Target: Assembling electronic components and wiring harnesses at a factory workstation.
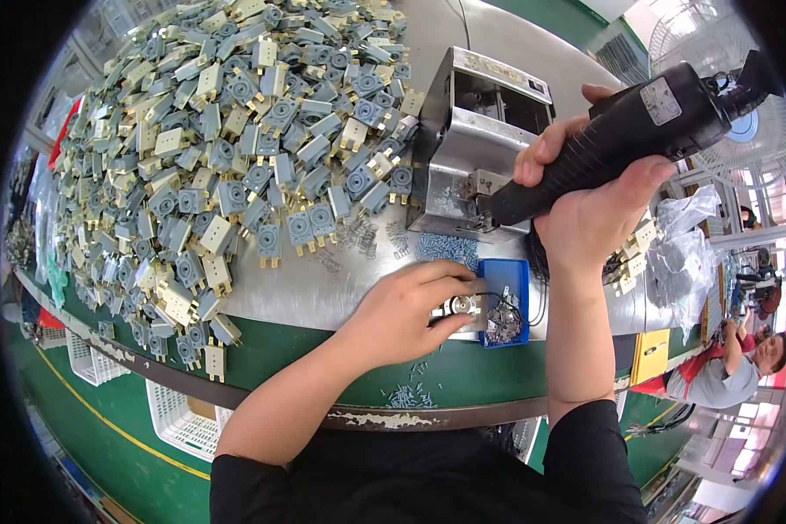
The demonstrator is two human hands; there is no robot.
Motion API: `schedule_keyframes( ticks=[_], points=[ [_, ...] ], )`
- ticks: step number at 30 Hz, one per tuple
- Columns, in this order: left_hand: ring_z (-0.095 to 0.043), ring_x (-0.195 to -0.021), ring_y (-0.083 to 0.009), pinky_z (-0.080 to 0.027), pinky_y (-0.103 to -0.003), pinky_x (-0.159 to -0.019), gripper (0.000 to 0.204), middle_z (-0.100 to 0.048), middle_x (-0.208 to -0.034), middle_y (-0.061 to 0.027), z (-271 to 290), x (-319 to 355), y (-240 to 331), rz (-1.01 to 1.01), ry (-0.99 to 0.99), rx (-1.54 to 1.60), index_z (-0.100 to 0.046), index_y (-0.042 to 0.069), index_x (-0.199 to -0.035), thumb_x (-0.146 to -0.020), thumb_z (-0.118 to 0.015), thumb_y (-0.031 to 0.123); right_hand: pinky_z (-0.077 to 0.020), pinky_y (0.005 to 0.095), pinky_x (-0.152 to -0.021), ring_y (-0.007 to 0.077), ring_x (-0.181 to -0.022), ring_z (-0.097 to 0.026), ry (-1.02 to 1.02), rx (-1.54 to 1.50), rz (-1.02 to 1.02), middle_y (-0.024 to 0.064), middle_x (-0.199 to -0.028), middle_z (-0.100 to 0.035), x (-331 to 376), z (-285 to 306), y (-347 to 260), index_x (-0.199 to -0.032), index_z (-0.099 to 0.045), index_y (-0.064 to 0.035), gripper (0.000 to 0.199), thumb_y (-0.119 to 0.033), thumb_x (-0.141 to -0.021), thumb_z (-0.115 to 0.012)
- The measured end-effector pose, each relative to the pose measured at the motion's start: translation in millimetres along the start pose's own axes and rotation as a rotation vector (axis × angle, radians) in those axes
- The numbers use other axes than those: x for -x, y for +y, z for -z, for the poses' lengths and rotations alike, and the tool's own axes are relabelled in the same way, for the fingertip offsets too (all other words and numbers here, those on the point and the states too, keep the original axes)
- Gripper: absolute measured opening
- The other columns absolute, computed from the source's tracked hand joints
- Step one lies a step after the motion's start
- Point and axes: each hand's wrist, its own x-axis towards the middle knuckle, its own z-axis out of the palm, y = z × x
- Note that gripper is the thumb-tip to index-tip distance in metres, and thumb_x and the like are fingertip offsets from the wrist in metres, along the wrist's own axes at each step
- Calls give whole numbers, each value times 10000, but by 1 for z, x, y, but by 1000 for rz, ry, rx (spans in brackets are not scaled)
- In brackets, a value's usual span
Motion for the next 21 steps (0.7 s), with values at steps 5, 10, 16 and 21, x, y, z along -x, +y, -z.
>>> schedule_keyframes(
  ticks=[5, 10, 16, 21],
  points=[
    [-685, -1066, -318, -557, -401, -910, 284, -686, -1181, -120, -1, 1, -3, 11, -9, 34, -711, 17, -1066, -816, -800, 119, -474, 375, -545, 220, -548, -537, -5, -54, -60, 97, -711, -541, 8, 3, -6, -1395, -416, 10, 1109, -918, -788, -455],
    [-685, -1042, -331, -556, -403, -893, 295, -685, -1156, -135, 4, 1, -3, 42, -25, 39, -714, 12, -1063, -802, -799, 121, -453, 356, -538, 186, -571, -533, -156, -359, -75, 70, -757, -539, 21, 21, -11, -1466, -361, 17, 1097, -885, -845, -437],
    [-682, -1031, -309, -557, -389, -877, 282, -688, -1153, -101, 0, 1, -10, 47, -1, 68, -718, 20, -1041, -814, -788, 171, -457, 332, -525, 161, -576, -520, -270, -432, -79, 63, -830, -509, 49, 16, -13, -1510, -294, 14, 1116, -880, -856, -429],
    [-682, -1032, -276, -557, -382, -878, 295, -692, -1154, -62, 2, 4, -7, 56, 3, 11, -725, 35, -1033, -822, -783, 233, -462, 340, -522, 167, -579, -527, -267, -410, -124, 67, -809, -510, 63, 5, -9, -1517, -290, -3, 1131, -894, -836, -436]
  ],
)
